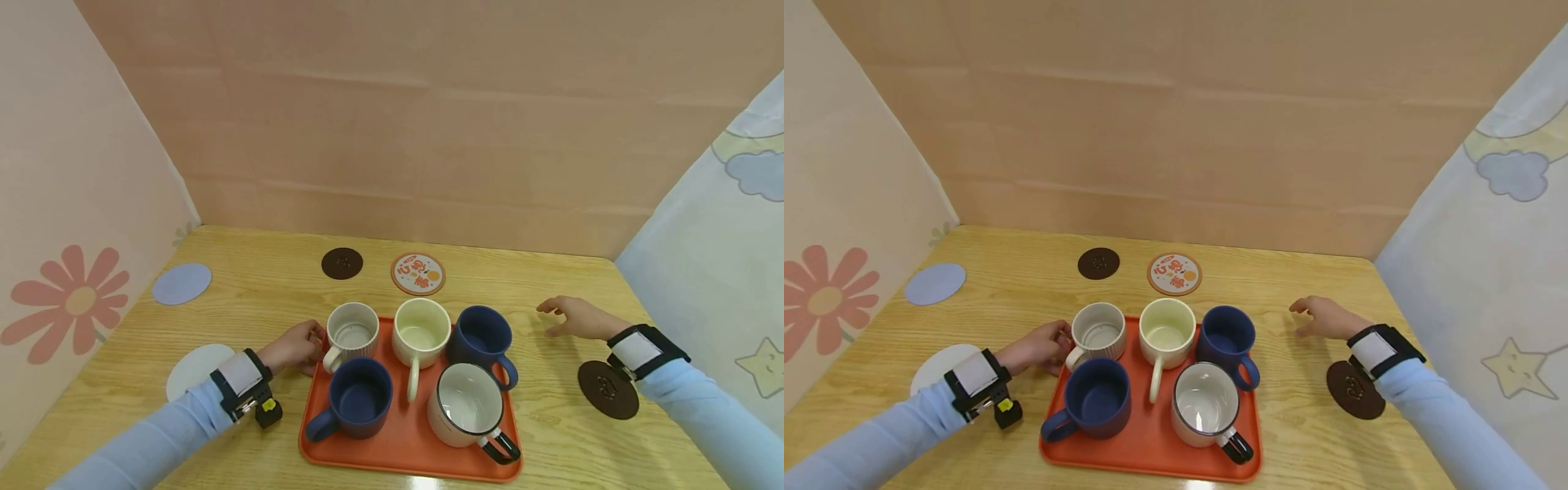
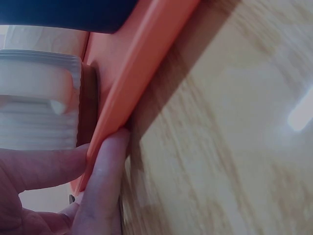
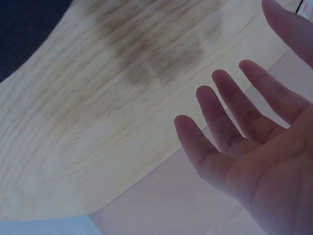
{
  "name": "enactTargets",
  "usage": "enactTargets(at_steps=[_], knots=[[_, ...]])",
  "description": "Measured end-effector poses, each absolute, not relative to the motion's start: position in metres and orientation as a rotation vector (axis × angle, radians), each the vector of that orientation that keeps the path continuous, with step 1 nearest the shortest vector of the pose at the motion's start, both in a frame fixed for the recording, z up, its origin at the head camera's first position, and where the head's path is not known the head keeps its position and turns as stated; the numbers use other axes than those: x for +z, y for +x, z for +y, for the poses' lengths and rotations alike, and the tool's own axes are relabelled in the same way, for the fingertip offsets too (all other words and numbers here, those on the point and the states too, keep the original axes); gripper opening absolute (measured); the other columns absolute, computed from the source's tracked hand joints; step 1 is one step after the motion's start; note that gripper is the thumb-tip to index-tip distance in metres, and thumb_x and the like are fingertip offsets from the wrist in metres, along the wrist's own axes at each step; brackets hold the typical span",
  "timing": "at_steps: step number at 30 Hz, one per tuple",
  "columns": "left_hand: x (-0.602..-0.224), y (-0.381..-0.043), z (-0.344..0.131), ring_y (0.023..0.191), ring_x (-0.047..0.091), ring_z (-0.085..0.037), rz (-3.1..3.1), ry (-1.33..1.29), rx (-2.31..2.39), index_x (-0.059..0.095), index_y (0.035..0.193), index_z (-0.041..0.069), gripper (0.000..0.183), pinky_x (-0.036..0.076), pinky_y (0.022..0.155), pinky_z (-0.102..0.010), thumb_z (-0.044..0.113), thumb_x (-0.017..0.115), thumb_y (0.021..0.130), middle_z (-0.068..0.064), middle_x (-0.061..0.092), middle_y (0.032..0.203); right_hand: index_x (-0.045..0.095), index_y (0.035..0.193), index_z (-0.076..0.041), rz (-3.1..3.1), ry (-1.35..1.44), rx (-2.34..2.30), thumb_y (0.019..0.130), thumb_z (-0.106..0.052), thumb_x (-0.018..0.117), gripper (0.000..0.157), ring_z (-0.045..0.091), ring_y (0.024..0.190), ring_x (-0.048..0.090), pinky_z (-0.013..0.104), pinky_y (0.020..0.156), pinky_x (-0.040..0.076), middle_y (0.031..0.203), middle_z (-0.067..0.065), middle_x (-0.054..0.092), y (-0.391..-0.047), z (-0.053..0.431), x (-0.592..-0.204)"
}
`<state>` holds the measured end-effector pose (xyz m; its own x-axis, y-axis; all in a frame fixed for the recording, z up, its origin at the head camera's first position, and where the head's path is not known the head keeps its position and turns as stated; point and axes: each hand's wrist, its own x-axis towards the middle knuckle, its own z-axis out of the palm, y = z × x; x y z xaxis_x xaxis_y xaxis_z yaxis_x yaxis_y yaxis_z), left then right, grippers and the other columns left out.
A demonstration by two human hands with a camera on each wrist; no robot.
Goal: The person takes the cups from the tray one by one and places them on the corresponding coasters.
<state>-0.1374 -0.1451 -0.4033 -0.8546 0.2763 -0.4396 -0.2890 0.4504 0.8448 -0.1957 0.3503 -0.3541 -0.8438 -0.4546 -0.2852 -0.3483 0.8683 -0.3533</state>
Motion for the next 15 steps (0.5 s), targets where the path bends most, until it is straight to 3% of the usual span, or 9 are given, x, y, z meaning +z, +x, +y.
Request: enactTargets(at_steps=[15], knots=[[-0.407,-0.139,-0.145,0.061,0.057,-0.019,2.186,-0.021,1.419,0.042,0.110,-0.008,0.036,0.054,0.056,-0.033,-0.006,0.052,0.075,-0.015,0.053,0.083,0.042,0.119,0.018,2.700,-0.587,-0.420,0.073,-0.015,0.073,0.065,0.049,0.098,0.049,0.050,0.077,0.047,0.111,0.035,0.049,-0.175,0.365,-0.353]])
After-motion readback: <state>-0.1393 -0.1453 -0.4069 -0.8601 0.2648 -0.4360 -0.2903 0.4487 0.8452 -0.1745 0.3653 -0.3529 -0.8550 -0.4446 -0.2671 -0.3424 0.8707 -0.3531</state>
